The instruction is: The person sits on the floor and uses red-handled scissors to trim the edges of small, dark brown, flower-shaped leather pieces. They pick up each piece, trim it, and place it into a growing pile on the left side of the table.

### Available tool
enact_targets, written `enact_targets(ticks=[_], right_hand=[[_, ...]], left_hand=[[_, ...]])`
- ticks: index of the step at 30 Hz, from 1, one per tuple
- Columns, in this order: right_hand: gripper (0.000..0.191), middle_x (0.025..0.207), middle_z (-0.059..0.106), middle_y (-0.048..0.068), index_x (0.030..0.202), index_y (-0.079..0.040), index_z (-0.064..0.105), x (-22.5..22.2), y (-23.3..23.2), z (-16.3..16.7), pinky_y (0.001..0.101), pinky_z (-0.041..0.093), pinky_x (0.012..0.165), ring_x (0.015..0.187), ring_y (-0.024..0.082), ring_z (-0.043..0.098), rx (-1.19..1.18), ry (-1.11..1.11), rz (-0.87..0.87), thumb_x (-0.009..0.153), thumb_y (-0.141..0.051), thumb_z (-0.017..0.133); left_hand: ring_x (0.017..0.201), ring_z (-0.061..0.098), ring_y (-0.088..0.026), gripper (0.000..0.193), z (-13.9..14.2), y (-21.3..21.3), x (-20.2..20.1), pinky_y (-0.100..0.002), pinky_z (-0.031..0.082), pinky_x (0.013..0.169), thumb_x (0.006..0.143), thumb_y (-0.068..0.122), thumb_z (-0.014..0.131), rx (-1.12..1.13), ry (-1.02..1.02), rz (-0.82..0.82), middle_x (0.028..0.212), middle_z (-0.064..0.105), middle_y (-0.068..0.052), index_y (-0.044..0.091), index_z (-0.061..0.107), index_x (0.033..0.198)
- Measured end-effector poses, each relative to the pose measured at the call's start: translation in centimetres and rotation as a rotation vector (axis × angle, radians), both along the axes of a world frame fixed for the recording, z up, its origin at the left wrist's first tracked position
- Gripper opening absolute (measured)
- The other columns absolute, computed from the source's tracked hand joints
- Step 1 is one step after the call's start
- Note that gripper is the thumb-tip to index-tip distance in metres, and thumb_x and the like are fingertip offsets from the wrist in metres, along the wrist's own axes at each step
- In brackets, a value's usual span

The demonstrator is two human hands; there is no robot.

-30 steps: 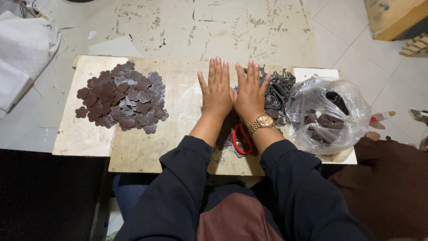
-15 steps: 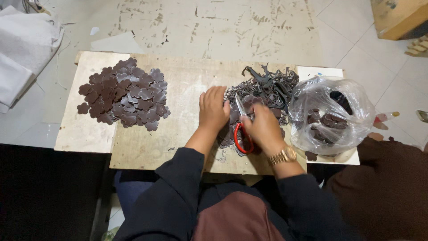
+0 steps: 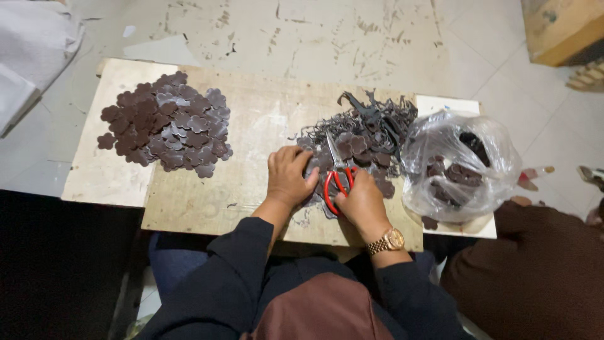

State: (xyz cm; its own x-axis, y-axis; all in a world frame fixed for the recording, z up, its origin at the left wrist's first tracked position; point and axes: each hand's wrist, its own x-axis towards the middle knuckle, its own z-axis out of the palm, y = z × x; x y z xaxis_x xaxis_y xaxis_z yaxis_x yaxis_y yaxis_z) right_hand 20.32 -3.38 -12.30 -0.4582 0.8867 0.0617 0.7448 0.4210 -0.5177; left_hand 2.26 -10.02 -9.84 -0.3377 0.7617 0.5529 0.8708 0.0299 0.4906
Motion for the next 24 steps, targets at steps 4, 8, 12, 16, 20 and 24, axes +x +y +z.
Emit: enact_targets(ticks=[4, 8, 12, 16, 20, 24], right_hand=[[0.046, 0.109, 0.066, 0.029, 0.113, 0.006, 0.062, -0.1, 0.3, 0.2, 0.048, 0.054, 0.088, 0.1, 0.045, 0.065, -0.061, 0.046, -0.027, 0.075, -0.015, 0.076], [0.045, 0.104, 0.068, 0.028, 0.11, 0.006, 0.066, 0.4, 0.7, 0.1, 0.0442, 0.055, 0.082, 0.092, 0.039, 0.068, -0.05, 0.121, -0.067, 0.074, -0.018, 0.079], [0.046, 0.085, 0.072, 0.013, 0.108, 0.002, 0.067, 0.7, 1.2, -0.3, 0.0329, 0.054, 0.068, 0.074, 0.022, 0.068, -0.329, 0.227, -0.218, 0.081, -0.031, 0.084], [0.032, 0.087, 0.07, 0.0, 0.11, -0.001, 0.066, 0.2, 2.1, 0.3, 0.0236, 0.053, 0.068, 0.076, 0.011, 0.064, -0.375, 0.649, -0.069, 0.089, -0.02, 0.081], [0.021, 0.063, 0.054, -0.003, 0.098, -0.01, 0.061, -0.9, 3.2, 4.2, 0.0237, 0.034, 0.039, 0.044, 0.008, 0.045, -0.787, 0.943, -0.184, 0.087, -0.019, 0.077], [0.019, 0.063, 0.052, -0.004, 0.094, -0.007, 0.06, -3.8, 4.8, 10.0, 0.0225, 0.033, 0.04, 0.045, 0.006, 0.044, -0.731, 1.053, -0.075, 0.091, -0.018, 0.075]], left_hand=[[0.12, 0.053, -0.029, 0.033, -0.6, -0.1, 0.0, -0.047, 0.036, 0.104, 0.079, 0.029, 0.079, 0.018, -0.022, -0.029, 0.118, 0.062, -0.008, 0.013, 0.071, 0.107], [0.118, 0.053, -0.029, 0.029, -0.7, 0.1, -0.2, -0.046, 0.035, 0.105, 0.082, 0.026, 0.078, 0.004, -0.047, -0.081, 0.114, 0.063, -0.008, 0.012, 0.07, 0.106], [0.103, 0.063, -0.027, 0.016, -0.3, -0.1, -0.1, -0.045, 0.042, 0.097, 0.086, 0.02, 0.077, 0.013, -0.088, -0.145, 0.096, 0.068, -0.005, 0.013, 0.072, 0.099], [0.091, 0.072, -0.02, 0.015, 0.9, 0.9, 0.4, -0.032, 0.058, 0.081, 0.092, 0.018, 0.075, 0.062, -0.612, -0.055, 0.101, 0.074, -0.006, 0.009, 0.075, 0.104], [0.087, 0.071, -0.011, 0.022, 3.6, 4.2, -1.0, -0.026, 0.058, 0.077, 0.093, 0.016, 0.072, 0.128, -1.02, -0.073, 0.101, 0.076, -0.002, 0.005, 0.074, 0.113], [0.077, 0.061, -0.009, 0.026, 6.0, 5.7, -1.8, -0.024, 0.053, 0.069, 0.093, 0.01, 0.07, 0.133, -1.247, -0.164, 0.093, 0.073, -0.006, 0.001, 0.074, 0.118]])
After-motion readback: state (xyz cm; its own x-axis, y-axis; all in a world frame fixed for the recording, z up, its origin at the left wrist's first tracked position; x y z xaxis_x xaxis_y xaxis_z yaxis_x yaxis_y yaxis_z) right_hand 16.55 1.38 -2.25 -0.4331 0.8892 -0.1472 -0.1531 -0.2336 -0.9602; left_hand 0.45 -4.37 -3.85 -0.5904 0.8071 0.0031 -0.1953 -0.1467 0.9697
